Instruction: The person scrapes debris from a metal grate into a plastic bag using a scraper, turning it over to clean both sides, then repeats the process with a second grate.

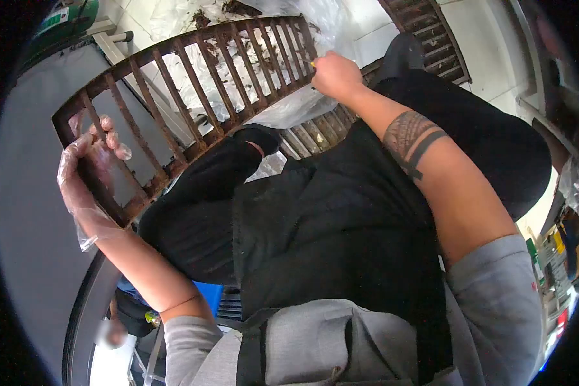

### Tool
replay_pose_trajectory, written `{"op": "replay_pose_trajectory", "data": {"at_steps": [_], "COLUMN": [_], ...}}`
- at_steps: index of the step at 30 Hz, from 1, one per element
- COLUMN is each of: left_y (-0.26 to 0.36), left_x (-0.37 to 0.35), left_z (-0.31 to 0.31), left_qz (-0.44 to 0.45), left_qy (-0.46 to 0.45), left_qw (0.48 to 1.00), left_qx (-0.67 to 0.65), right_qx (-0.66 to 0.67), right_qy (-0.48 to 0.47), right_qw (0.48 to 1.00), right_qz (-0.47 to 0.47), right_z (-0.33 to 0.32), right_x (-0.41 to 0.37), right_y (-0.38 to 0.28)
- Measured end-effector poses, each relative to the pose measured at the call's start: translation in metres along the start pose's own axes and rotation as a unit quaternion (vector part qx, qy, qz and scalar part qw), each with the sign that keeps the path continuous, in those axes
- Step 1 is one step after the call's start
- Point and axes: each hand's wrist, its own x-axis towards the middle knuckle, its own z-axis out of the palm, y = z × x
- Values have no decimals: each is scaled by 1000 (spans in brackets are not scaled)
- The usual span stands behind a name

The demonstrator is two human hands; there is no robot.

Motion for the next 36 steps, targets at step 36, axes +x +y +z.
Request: {"op": "replay_pose_trajectory", "data": {"at_steps": [36], "left_y": [-1], "left_x": [5], "left_z": [1], "left_qz": [9], "left_qy": [13], "left_qw": [1000], "left_qx": [17], "right_qx": [-3], "right_qy": [37], "right_qw": [987], "right_qz": [-158], "right_z": [18], "right_x": [56], "right_y": [75]}}
